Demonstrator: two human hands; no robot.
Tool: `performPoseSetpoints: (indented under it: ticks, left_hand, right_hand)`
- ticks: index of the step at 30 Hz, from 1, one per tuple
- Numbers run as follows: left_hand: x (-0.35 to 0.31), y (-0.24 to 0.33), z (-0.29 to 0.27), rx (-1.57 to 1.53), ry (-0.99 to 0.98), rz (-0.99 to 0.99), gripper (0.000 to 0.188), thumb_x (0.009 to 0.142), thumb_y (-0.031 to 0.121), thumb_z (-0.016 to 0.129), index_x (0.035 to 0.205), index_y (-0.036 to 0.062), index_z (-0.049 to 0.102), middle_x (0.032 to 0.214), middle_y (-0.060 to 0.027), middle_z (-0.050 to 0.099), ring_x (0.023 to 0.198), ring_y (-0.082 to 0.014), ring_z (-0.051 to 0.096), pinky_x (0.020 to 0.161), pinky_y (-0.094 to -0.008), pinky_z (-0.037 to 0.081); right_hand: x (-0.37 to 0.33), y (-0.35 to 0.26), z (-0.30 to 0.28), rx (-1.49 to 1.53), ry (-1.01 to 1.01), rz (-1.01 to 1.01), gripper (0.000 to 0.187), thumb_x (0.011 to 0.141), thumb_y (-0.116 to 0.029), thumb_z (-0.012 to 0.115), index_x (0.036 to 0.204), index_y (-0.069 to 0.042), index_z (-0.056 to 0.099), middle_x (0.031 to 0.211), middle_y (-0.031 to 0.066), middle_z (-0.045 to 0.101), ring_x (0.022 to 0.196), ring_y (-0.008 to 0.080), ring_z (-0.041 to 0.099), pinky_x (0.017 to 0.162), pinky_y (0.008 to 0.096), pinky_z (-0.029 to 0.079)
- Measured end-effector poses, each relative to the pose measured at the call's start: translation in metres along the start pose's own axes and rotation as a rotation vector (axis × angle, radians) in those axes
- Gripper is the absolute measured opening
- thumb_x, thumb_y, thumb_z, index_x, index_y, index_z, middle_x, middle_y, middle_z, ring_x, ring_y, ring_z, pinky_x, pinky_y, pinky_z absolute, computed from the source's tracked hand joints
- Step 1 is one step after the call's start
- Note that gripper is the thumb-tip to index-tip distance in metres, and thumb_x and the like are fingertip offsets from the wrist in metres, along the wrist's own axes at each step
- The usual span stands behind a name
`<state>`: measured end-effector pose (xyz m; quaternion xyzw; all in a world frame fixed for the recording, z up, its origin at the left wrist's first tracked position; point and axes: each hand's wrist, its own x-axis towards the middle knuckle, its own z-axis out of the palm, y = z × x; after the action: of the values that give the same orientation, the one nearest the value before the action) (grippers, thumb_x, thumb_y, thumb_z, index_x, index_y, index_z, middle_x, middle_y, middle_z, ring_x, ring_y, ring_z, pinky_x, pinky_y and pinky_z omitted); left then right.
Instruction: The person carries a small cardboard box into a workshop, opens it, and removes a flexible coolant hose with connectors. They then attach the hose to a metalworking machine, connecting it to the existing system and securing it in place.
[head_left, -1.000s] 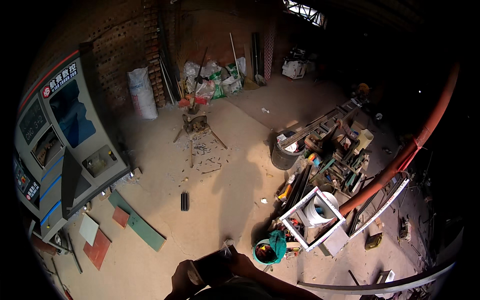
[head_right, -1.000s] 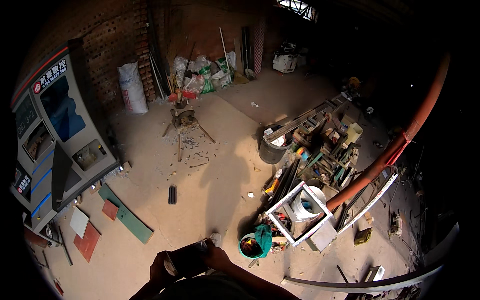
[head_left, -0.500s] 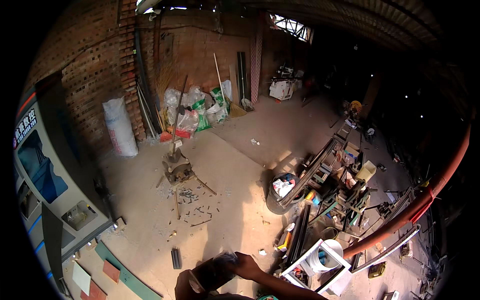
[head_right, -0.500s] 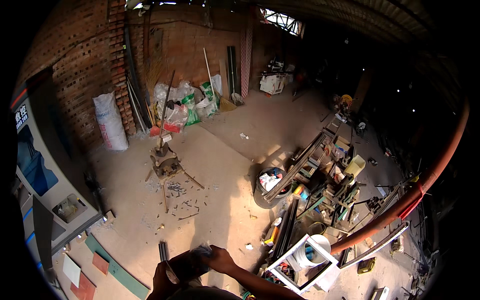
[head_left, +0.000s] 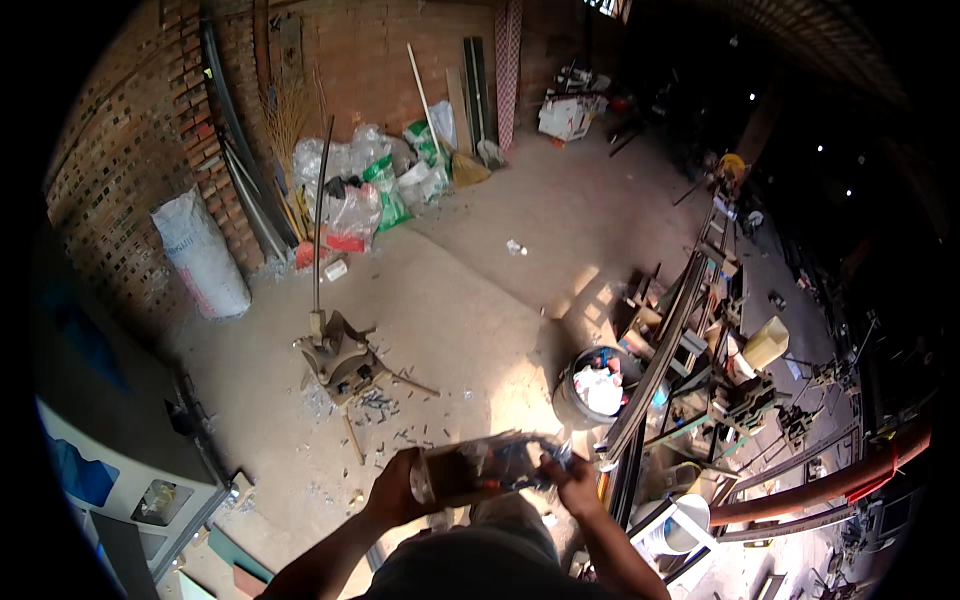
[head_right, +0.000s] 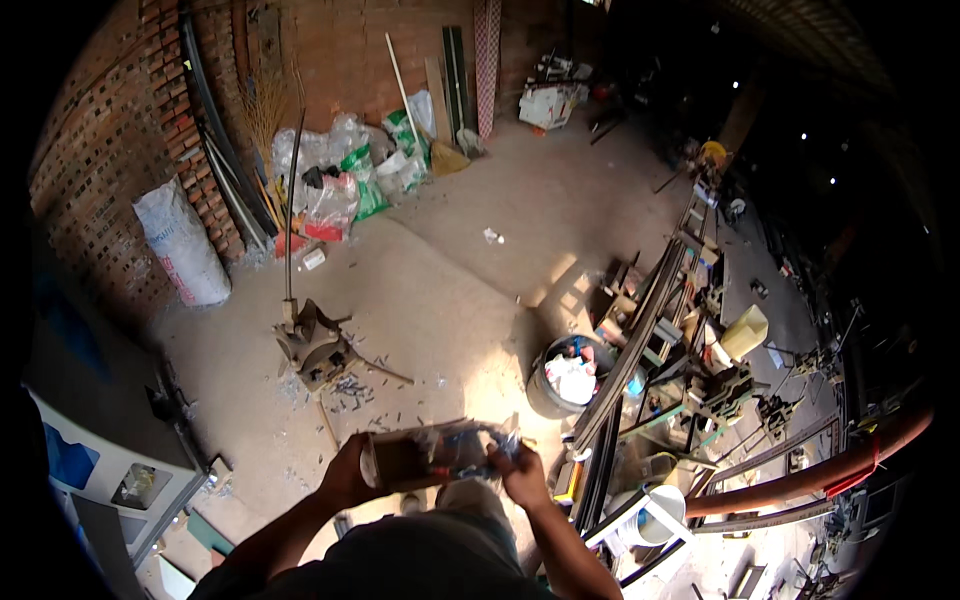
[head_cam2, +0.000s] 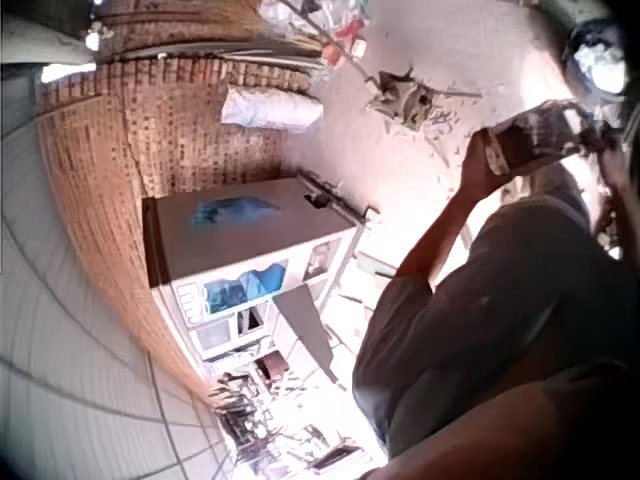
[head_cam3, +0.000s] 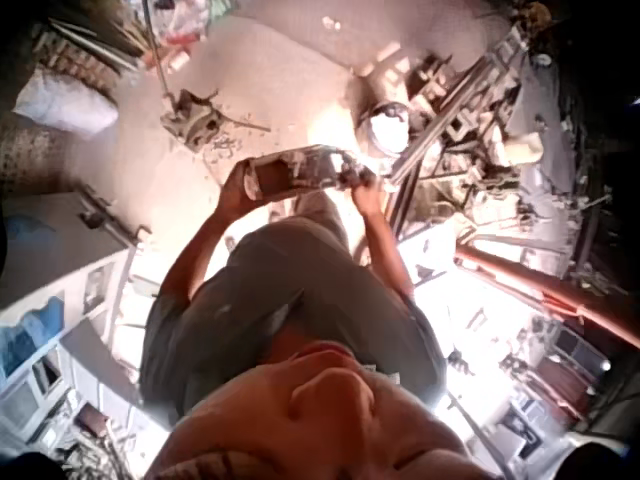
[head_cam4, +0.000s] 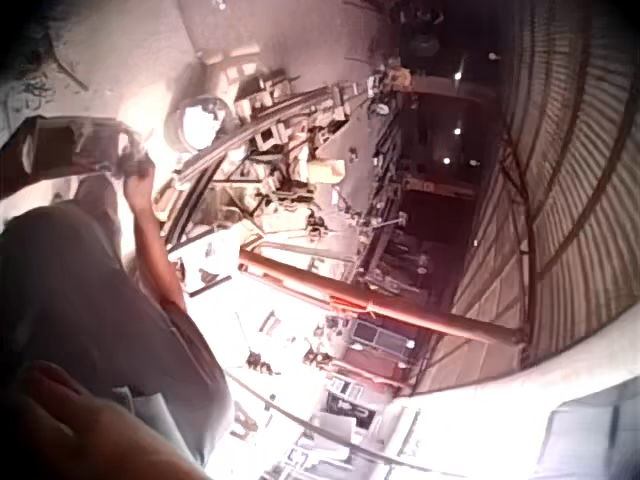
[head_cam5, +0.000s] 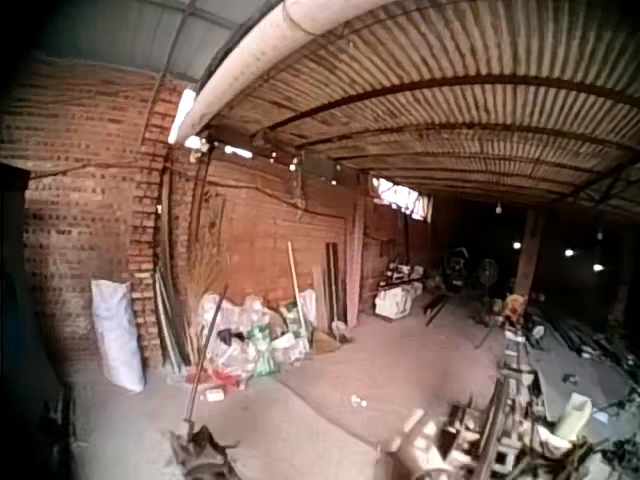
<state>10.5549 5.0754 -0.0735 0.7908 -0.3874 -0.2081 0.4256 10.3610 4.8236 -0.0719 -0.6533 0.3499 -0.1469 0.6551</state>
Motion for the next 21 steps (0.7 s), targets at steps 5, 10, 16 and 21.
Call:
performPoseSetpoints:
  ticks: [5,10,16,21]
  left_hand:
    - [0.174,-0.022,-0.021,0.059,-0.066,-0.026,0.097,0.058,0.031,0.096,0.134,0.0034,0.044,0.127,-0.0194,0.057,0.119,-0.0358,0.058,0.099,-0.0418,0.049]
    - [0.324,-0.039,-0.017,-0.028,0.050,0.106,0.091,0.060,0.029,0.095,0.133,0.0058,0.046,0.125,-0.0167,0.059,0.116,-0.0326,0.061,0.098,-0.0408,0.051]
    - [0.470,-0.034,-0.046,-0.099,0.143,-0.022,0.087,0.062,0.024,0.094,0.132,0.0055,0.046,0.123,-0.0159,0.061,0.116,-0.0317,0.061,0.098,-0.0405,0.049]
    - [0.598,-0.068,-0.055,-0.175,0.207,-0.085,0.088,0.061,0.024,0.093,0.133,0.0069,0.046,0.126,-0.0153,0.060,0.120,-0.0314,0.059,0.100,-0.0418,0.049]
  right_hand:
    - [0.142,-0.039,-0.018,0.005,0.200,0.042,0.035,0.101,-0.032,0.063,0.095,0.002,0.068,0.083,0.0052,0.070,0.077,0.0125,0.060,0.074,0.0285,0.047]
    - [0.313,-0.070,-0.027,0.067,0.145,-0.095,0.036,0.102,-0.033,0.060,0.102,0.002,0.068,0.092,0.0042,0.069,0.086,0.0133,0.060,0.080,0.0297,0.048]
    - [0.494,-0.161,-0.034,-0.122,-0.173,0.001,0.019,0.096,-0.017,0.071,0.101,0.000,0.068,0.081,0.0006,0.067,0.073,0.0071,0.060,0.067,0.0243,0.049]
    - [0.638,-0.177,-0.023,-0.042,-0.145,-0.024,0.018,0.093,-0.015,0.073,0.098,0.002,0.069,0.084,0.0063,0.072,0.077,0.0109,0.066,0.071,0.0253,0.052]
